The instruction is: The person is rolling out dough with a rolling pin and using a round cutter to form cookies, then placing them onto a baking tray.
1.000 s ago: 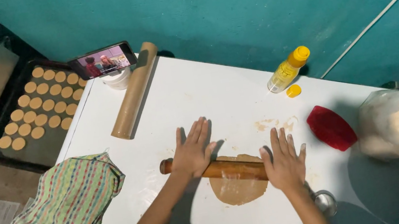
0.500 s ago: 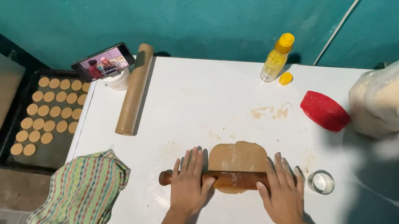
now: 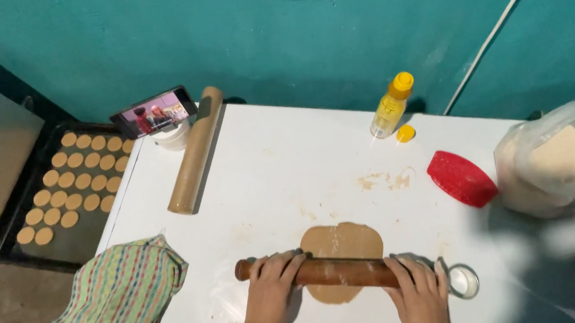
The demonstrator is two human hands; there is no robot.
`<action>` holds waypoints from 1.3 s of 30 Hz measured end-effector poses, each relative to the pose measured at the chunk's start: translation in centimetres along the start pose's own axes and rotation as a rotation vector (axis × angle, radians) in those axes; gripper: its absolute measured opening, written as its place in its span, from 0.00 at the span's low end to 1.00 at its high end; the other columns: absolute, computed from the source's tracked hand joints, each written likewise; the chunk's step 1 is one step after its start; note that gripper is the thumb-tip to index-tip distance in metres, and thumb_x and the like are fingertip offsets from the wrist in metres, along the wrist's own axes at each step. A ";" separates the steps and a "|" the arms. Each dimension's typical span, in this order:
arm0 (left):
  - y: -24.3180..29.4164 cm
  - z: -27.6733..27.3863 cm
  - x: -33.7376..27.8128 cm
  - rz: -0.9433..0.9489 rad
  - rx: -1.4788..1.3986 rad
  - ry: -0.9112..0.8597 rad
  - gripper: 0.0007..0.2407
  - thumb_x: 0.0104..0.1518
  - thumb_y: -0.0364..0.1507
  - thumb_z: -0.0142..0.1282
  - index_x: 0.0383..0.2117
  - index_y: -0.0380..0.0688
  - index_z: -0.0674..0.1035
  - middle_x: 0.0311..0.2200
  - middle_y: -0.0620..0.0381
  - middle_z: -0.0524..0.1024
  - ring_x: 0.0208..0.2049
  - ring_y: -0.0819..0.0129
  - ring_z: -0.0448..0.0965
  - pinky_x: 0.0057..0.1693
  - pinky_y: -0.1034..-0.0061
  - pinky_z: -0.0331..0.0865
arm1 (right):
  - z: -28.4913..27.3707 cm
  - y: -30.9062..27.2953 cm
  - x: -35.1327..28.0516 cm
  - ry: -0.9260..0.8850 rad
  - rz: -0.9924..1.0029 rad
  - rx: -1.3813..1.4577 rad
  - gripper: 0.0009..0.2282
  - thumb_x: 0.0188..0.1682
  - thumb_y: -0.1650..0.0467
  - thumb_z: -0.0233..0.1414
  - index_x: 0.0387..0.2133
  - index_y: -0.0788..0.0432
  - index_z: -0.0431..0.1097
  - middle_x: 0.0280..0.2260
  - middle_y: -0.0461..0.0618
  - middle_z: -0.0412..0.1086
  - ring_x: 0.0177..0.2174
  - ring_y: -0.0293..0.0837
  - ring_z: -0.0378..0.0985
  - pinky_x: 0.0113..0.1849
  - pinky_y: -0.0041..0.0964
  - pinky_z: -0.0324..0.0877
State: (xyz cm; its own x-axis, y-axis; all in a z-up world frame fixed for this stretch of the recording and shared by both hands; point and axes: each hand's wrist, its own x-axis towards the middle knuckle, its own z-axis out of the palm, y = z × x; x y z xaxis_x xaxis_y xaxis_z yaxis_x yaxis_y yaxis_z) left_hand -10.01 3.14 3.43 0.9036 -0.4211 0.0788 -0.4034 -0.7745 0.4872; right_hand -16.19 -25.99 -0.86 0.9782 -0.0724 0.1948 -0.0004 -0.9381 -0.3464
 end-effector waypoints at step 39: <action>-7.7 -3.4 -0.1 -0.634 -0.018 0.113 0.25 0.54 0.46 0.57 0.54 0.44 0.76 0.47 0.53 0.79 0.48 0.58 0.77 0.54 0.61 0.65 | 5.1 0.7 8.4 0.001 0.361 0.470 0.17 0.44 0.67 0.57 0.47 0.60 0.71 0.46 0.57 0.69 0.40 0.53 0.77 0.42 0.45 0.75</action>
State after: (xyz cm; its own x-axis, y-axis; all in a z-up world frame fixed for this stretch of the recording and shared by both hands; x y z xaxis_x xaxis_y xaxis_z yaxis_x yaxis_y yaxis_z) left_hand -6.48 10.73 2.67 0.9758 0.1691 -0.1387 0.2158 -0.8481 0.4840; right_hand -6.93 -25.49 -4.19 0.9331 -0.3595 -0.0096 -0.2405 -0.6037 -0.7601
